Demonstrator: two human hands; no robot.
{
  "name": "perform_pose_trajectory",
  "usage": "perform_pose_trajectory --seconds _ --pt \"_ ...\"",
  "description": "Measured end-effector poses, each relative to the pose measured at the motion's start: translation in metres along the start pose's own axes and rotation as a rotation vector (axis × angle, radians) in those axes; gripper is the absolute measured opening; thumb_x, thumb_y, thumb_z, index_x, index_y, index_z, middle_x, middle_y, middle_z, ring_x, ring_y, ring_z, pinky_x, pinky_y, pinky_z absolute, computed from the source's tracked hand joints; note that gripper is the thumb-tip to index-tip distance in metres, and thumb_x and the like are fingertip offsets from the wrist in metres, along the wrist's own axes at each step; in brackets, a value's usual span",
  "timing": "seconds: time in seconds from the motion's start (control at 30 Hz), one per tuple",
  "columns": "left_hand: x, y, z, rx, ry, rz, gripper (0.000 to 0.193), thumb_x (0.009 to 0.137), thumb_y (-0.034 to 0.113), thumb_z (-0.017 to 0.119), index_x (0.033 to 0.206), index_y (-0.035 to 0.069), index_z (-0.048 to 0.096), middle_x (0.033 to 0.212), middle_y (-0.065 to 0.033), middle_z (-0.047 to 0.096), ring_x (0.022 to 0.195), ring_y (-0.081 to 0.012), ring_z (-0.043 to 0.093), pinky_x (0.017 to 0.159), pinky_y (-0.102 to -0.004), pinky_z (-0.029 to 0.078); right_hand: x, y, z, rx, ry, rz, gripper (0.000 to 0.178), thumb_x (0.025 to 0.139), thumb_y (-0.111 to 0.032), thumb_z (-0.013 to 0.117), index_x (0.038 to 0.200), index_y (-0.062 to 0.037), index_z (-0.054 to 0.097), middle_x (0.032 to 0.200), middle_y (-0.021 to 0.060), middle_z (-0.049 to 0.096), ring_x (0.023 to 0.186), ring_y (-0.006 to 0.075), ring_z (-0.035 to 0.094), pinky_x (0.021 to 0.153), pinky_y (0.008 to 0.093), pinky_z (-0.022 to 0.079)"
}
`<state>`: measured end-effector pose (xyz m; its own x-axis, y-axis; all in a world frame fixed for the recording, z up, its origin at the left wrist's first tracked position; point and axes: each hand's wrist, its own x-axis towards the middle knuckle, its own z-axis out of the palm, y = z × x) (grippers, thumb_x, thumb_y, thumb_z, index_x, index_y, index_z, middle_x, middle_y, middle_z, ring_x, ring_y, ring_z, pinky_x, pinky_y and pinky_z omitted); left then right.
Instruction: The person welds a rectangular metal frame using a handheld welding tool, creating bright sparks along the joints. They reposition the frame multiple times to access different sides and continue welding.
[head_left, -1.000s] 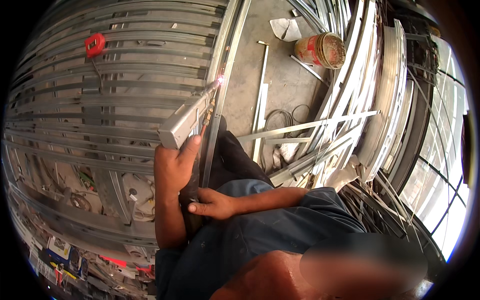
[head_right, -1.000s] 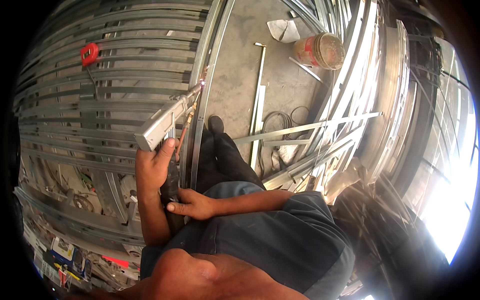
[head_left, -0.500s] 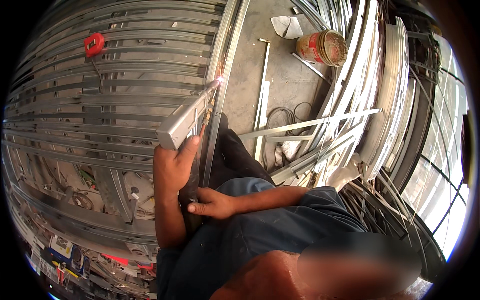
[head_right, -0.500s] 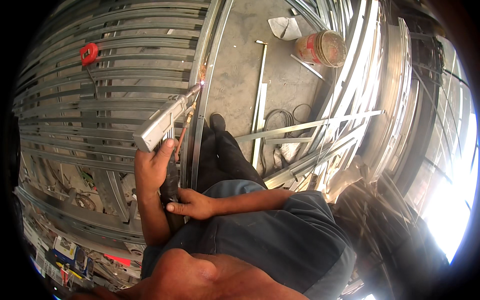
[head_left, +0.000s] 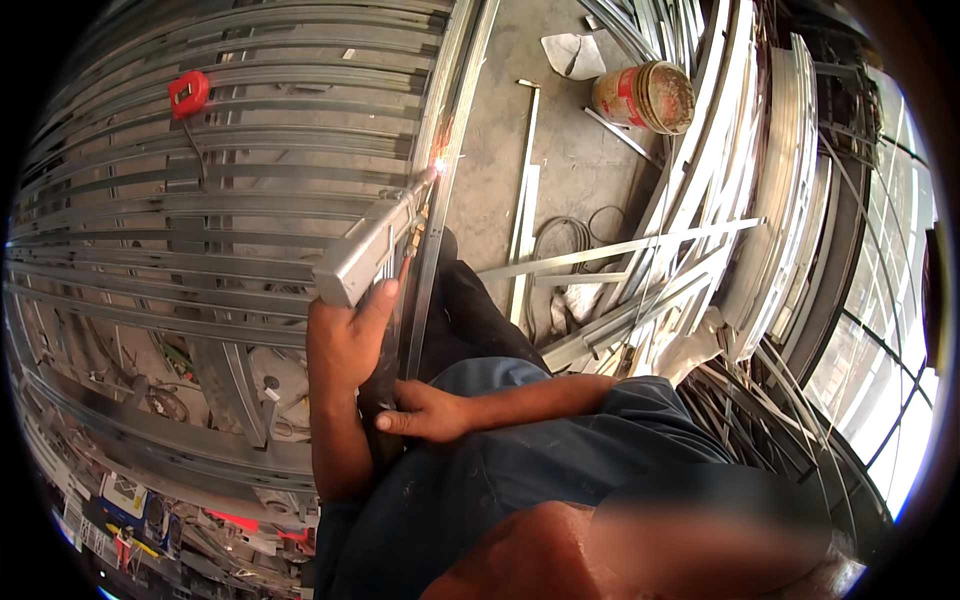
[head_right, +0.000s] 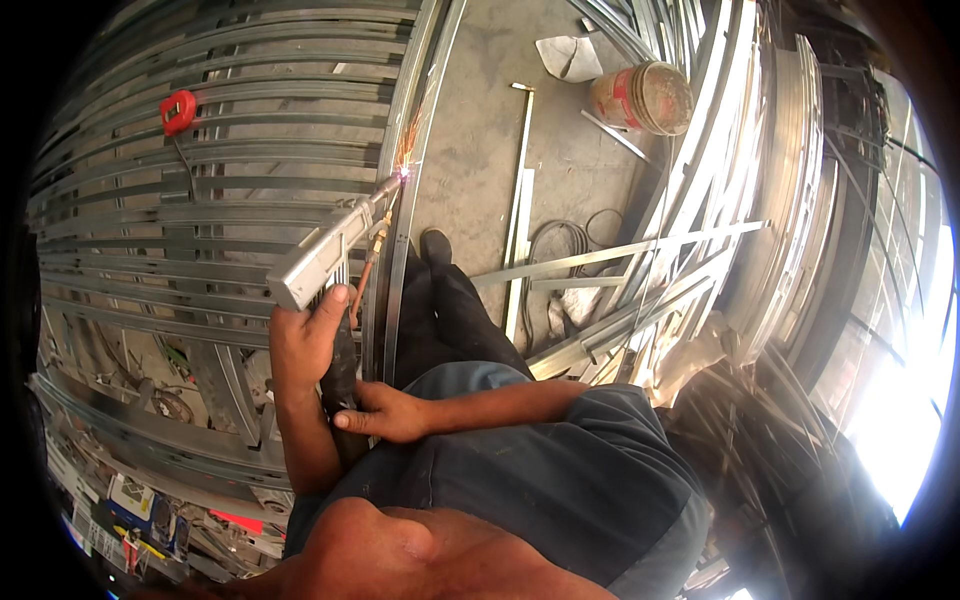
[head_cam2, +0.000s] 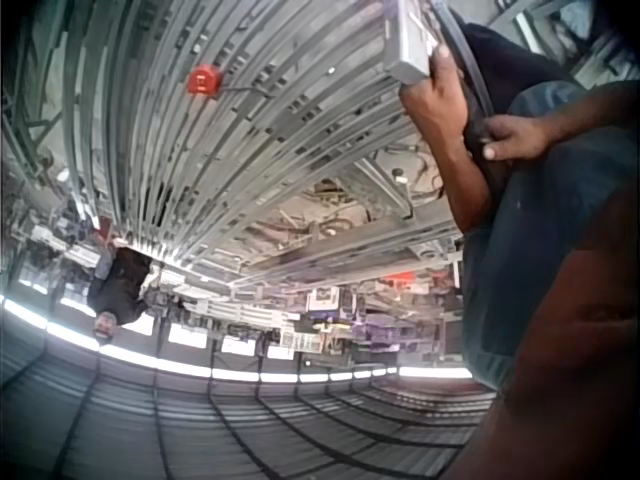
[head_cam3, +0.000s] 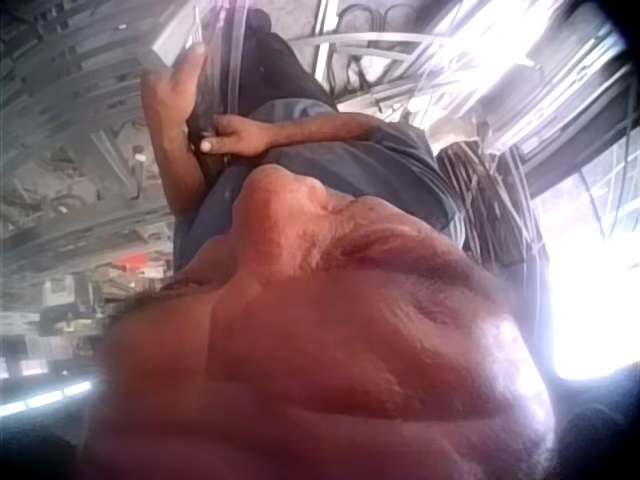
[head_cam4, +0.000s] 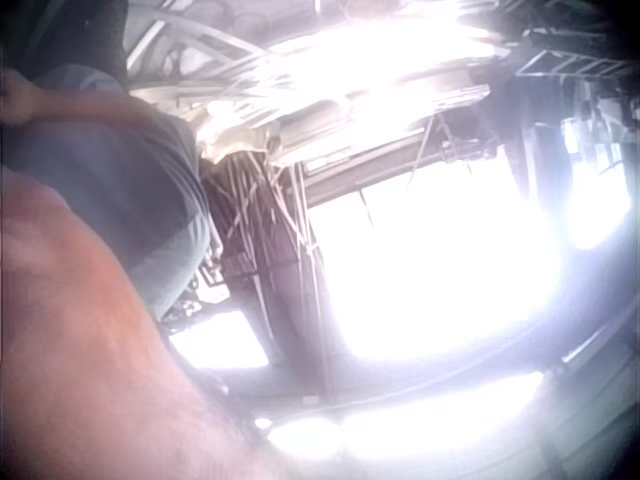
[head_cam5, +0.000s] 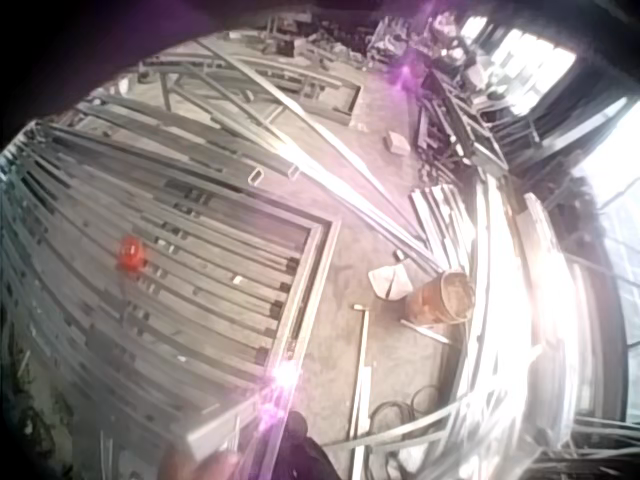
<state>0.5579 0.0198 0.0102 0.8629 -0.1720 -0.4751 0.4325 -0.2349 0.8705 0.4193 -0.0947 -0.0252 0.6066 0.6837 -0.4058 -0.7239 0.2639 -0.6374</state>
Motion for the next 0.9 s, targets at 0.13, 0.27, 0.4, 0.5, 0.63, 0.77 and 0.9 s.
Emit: perform_pose_trajectory --seconds 0.13,0.27,0.4,0.5,0.63,0.77,0.9 --pt "-0.0005 -0.0005 -0.0023 -0.024 -0.039 -0.023 0.034 0.098 0.014 0.063 0.125 -0.006 0.060 0.090 -0.0083 0.069 0.071 -0.0126 0.061 0.063 -0.0283 0.050 0.0007 -0.0008 -0.0019 -0.020 -0.028 0.026 0.064 0.100 -0.051 0.057 0.132 0.0036 0.047 0.113 0.0135 0.061 0.109 0.0196 0.056 0.093 0.0371 0.048" --pt "-0.0007 -0.0003 -0.0033 -0.009 -0.043 -0.036 0.033 0.098 0.014 0.064 0.125 -0.006 0.061 0.090 -0.0079 0.069 0.071 -0.0123 0.061 0.063 -0.0280 0.049 0.0013 -0.0016 -0.0022 -0.032 -0.027 0.012 0.064 0.100 -0.052 0.057 0.131 0.0033 0.047 0.113 0.0134 0.061 0.109 0.0193 0.056 0.092 0.0369 0.048" --pt "-0.0002 -0.0003 -0.0046 0.008 -0.054 -0.018 0.032 0.098 0.014 0.064 0.124 -0.006 0.061 0.091 -0.0078 0.069 0.072 -0.0120 0.061 0.063 -0.0278 0.050 0.0011 0.0023 -0.0016 -0.016 -0.030 0.026 0.066 0.099 -0.053 0.056 0.132 0.0033 0.047 0.114 0.0140 0.061 0.109 0.0199 0.056 0.092 0.0370 0.048" --pt "-0.0004 -0.0001 -0.0044 0.014 -0.046 0.011 0.031 0.098 0.014 0.064 0.123 -0.006 0.062 0.090 -0.0076 0.069 0.072 -0.0120 0.062 0.063 -0.0277 0.050 0.0008 -0.0003 -0.0014 -0.026 -0.026 0.015 0.067 0.099 -0.053 0.056 0.133 0.0036 0.047 0.115 0.0145 0.062 0.110 0.0207 0.057 0.092 0.0369 0.049" --pt "-0.0017 0.0026 -0.0041 0.011 -0.041 -0.007 0.031 0.098 0.014 0.064 0.122 -0.006 0.063 0.087 -0.0074 0.069 0.070 -0.0123 0.062 0.063 -0.0281 0.050 0.0002 0.0004 -0.0004 -0.025 -0.024 0.016 0.068 0.099 -0.053 0.056 0.134 0.0041 0.047 0.117 0.0152 0.062 0.112 0.0215 0.057 0.093 0.0370 0.049" --pt "-0.0029 0.0023 -0.0051 0.047 -0.037 -0.010 0.032 0.097 0.015 0.065 0.122 -0.005 0.063 0.085 -0.0077 0.070 0.068 -0.0130 0.063 0.062 -0.0287 0.050 -0.0004 0.0037 -0.0007 -0.015 -0.042 0.033 0.067 0.099 -0.052 0.057 0.134 0.0044 0.047 0.118 0.0153 0.061 0.112 0.0213 0.056 0.093 0.0376 0.049" --pt "-0.0054 0.0038 -0.0047 0.053 0.006 0.007 0.030 0.096 0.016 0.066 0.118 -0.005 0.064 0.086 -0.0085 0.070 0.069 -0.0146 0.065 0.063 -0.0295 0.051 0.0000 -0.0003 -0.0021 -0.046 -0.037 -0.030 0.066 0.099 -0.052 0.058 0.131 0.0047 0.048 0.113 0.0172 0.064 0.108 0.0253 0.062 0.091 0.0392 0.050"
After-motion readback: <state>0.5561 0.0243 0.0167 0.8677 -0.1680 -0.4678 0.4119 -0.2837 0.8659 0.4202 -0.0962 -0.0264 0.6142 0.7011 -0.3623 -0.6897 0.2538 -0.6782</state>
